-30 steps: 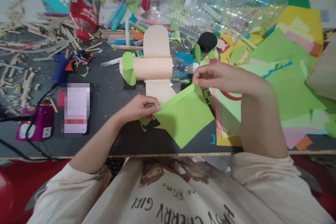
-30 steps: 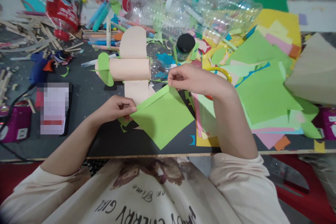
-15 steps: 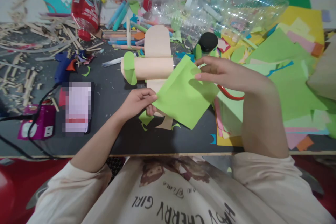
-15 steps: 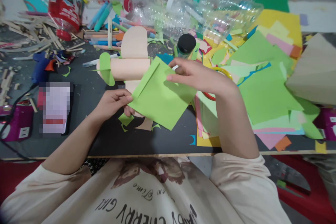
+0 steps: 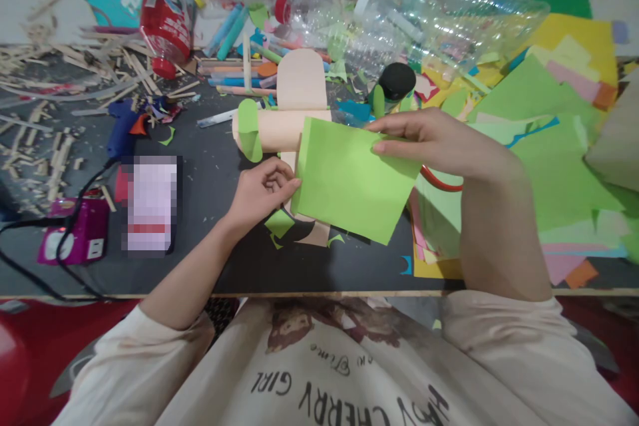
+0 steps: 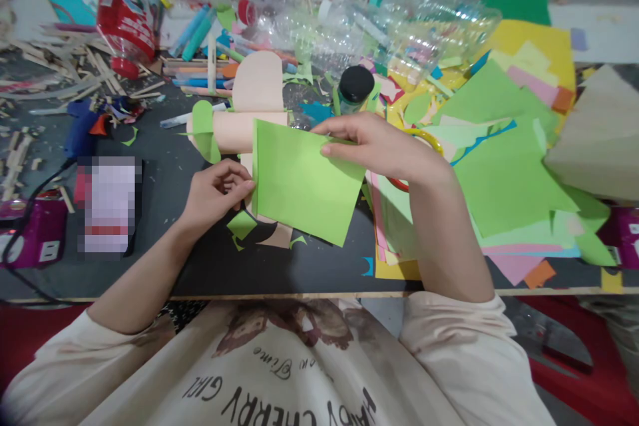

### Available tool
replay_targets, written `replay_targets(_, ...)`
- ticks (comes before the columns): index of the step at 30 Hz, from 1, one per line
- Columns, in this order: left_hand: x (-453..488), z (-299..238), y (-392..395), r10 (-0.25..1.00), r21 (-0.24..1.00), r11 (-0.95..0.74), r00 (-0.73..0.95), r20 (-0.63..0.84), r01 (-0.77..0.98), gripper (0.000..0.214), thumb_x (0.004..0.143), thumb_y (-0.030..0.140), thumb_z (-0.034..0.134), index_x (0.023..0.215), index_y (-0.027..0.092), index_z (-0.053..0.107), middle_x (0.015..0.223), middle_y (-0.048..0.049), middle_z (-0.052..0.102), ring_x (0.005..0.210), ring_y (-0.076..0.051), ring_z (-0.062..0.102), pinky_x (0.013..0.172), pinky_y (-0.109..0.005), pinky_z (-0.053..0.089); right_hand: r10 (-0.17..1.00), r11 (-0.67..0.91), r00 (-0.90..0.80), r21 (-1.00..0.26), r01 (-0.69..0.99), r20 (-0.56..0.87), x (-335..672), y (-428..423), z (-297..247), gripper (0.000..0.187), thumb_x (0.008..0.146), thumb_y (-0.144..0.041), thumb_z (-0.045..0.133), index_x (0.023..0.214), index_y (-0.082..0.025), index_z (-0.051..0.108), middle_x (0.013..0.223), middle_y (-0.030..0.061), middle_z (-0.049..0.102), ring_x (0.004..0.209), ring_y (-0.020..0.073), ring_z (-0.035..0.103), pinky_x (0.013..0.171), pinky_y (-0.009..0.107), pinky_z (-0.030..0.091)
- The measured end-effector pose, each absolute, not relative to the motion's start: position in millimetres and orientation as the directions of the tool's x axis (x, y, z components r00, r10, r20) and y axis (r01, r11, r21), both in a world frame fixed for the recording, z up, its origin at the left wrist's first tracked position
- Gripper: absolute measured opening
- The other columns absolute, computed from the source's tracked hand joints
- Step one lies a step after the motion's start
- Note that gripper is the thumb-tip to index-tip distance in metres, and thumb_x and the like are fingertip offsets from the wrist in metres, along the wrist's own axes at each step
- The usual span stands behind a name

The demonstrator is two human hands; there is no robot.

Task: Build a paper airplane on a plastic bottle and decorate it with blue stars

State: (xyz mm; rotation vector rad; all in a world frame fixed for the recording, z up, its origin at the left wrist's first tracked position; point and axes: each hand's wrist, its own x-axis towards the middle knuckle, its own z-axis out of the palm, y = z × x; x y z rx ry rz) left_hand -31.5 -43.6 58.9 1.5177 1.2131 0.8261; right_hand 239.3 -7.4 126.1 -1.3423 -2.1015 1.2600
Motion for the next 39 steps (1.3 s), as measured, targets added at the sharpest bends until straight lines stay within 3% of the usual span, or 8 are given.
replay_targets(10,-32.8,55.2,-44.3,0.951,0.891,-0.132,0.309,-0.01,0.435,0.017,0.074,0.035,0.064,0.073,0.018,0.061,0.052,0.0045,0.056,0.045,-0.007,0.045,0.047,-0.019,0.036,0.845,0.139,-0.504,-0.837,0.53,-0.179,238.8,-10.6,135.3,0.028,0.084,-0.043,0.061,0.097,-0.021,0.074,0.092,0.0002,0.074,0.087,0.0191,0.068,0.074,0.032,0.056)
replay_targets(15,-33.0,59.9,-43.9,0.944,0.971,0.022,0.315,-0.099,0.238,0.017,0.076,0.033,0.061,0.07,0.018,0.059,0.046,0.0067,0.05,0.035,-0.006,0.041,0.038,-0.019,0.033,0.876,0.106,-0.455,-0.855,0.507,-0.162,242.4,-10.0,131.4,0.029,0.085,-0.045,0.062,0.103,-0.024,0.072,0.099,0.0032,0.074,0.09,0.021,0.068,0.075,0.034,0.056)
replay_targets(21,-37.8,60.3,-40.2,0.913,0.983,0.16,0.364,-0.182,0.088,0.023,0.079,0.033,0.065,0.062,0.018,0.059,0.034,0.0066,0.048,0.027,-0.007,0.039,0.034,-0.019,0.028,0.974,0.104,-0.225,-0.801,0.589,-0.039,241.4,-7.2,129.2,0.02,0.081,-0.028,0.068,0.098,-0.019,0.072,0.081,0.0022,0.07,0.076,0.0157,0.062,0.071,0.03,0.052)
replay_targets(26,-38.5,60.3,-38.1,0.892,0.965,0.249,0.366,-0.263,0.087,0.02,0.077,0.031,0.066,0.064,0.018,0.06,0.035,0.006,0.051,0.027,-0.007,0.042,0.034,-0.018,0.031,0.988,0.148,-0.125,-0.785,0.602,0.09,250.5,-15.5,132.2,0.025,0.086,-0.028,0.062,0.108,-0.018,0.068,0.105,0.0083,0.072,0.096,0.0185,0.066,0.084,0.033,0.051)
replay_targets(29,-38.0,59.9,-37.4,0.888,0.957,0.281,0.359,-0.286,0.068,0.019,0.076,0.032,0.067,0.066,0.018,0.06,0.035,0.0063,0.05,0.026,-0.007,0.041,0.033,-0.018,0.032,0.994,0.103,-0.055,-0.69,0.716,0.091,265.9,-30.4,131.5,0.027,0.086,-0.033,0.058,0.106,-0.018,0.068,0.106,0.0108,0.073,0.096,0.0224,0.068,0.085,0.037,0.052)
replay_targets(34,-35.9,62.4,-36.8,0.884,0.951,0.31,0.364,-0.292,0.01,0.019,0.075,0.029,0.069,0.065,0.016,0.059,0.048,0.0025,0.061,0.027,-0.006,0.045,0.03,-0.017,0.032,0.996,0.02,-0.049,-0.371,0.929,-0.071,298.6,-59.7,113.5,0.031,0.089,-0.038,0.05,0.106,-0.018,0.066,0.116,0.0192,0.07,0.108,0.0348,0.065,0.091,0.048,0.05)
replay_targets(39,-33.5,63.9,-36.5,0.868,0.936,0.348,0.394,-0.303,-0.045,0.02,0.075,0.03,0.072,0.069,0.015,0.06,0.05,0.0017,0.065,0.028,-0.006,0.048,0.031,-0.016,0.037,0.997,0.06,-0.07,-0.261,0.963,-0.032,317.6,-76.1,84.4,0.04,0.083,-0.017,0.048,0.12,-0.014,0.062,0.122,0.0212,0.066,0.115,0.0366,0.062,0.097,0.05,0.049)
